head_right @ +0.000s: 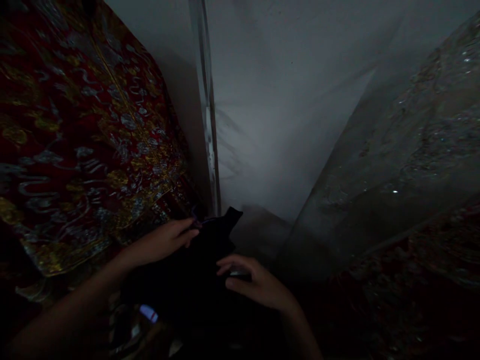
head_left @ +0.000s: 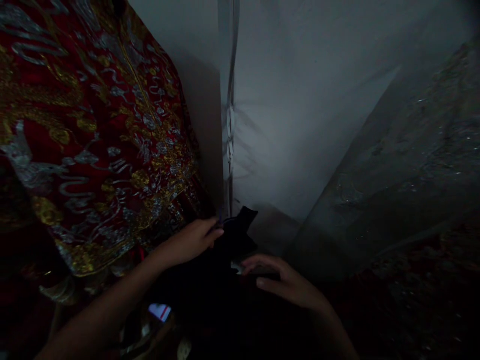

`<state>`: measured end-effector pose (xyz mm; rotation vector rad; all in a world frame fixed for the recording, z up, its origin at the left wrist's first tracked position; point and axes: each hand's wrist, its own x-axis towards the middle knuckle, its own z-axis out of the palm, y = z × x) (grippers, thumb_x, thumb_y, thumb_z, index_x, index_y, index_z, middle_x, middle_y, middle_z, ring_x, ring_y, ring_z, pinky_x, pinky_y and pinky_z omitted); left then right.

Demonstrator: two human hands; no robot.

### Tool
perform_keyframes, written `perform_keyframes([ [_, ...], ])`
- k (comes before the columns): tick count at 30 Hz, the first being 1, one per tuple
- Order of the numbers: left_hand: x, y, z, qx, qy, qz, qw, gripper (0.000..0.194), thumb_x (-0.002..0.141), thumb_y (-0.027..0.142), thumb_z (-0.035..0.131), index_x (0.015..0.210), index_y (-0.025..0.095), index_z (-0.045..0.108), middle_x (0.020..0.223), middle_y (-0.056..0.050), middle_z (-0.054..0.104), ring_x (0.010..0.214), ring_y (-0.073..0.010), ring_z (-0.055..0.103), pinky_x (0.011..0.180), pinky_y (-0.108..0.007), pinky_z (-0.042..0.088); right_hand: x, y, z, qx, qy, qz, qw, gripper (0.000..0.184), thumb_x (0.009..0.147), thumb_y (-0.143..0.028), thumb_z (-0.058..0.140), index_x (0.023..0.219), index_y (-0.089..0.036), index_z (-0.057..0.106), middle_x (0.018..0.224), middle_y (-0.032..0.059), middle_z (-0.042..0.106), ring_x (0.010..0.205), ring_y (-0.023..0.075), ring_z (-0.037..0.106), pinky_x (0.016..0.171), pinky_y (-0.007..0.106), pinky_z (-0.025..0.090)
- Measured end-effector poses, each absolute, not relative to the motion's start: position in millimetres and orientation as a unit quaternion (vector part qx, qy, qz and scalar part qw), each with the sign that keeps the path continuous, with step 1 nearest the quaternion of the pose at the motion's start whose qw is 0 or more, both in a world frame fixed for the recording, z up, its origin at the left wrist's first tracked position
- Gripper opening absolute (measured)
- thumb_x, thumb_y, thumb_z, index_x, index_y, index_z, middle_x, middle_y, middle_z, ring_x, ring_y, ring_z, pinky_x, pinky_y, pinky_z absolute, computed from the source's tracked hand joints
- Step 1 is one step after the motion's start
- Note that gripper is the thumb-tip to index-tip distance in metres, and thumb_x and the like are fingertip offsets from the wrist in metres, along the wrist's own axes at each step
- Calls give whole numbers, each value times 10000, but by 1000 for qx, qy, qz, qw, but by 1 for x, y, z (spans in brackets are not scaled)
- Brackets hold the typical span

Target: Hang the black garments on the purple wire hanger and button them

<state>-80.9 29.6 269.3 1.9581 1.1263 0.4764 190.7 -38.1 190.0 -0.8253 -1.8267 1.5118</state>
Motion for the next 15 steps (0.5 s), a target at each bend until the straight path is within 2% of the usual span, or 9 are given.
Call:
perform_keyframes([
  [3,-88,40,290,796,452,317,249,241,939,385,528,929,184,661,796,-7,661,742,-146,587,651,-235,419,200,-40,169,-345,-649,582,348,370,927,-456,617,1224,-236,641,1109,93,710,1074,242,653,977,418,460],
  [6,-90,73,318,789,433,389,197,290,912,415,560,800,168,663,688,16,594,653,-118,531,598,-217,384,204,-45,154,-358,-614,602,363,364,938,-483,589,1192,-231,656,1060,90,717,1028,236,660,936,396,466],
  [9,-87,116,346,773,446,391,226,310,888,426,577,748,160,655,537,50,467,491,-88,398,482,-209,276,204,-54,148,-347,-602,623,360,356,933,-476,602,1188,-234,661,1041,82,719,1012,227,663,917,376,464],
  [15,-49,160,376,765,451,344,307,222,890,328,595,794,155,695,526,40,499,414,-60,323,432,-208,194,189,-62,153,-312,-600,648,349,389,892,-490,653,1172,-220,666,1019,76,723,1002,221,665,911,359,461],
])
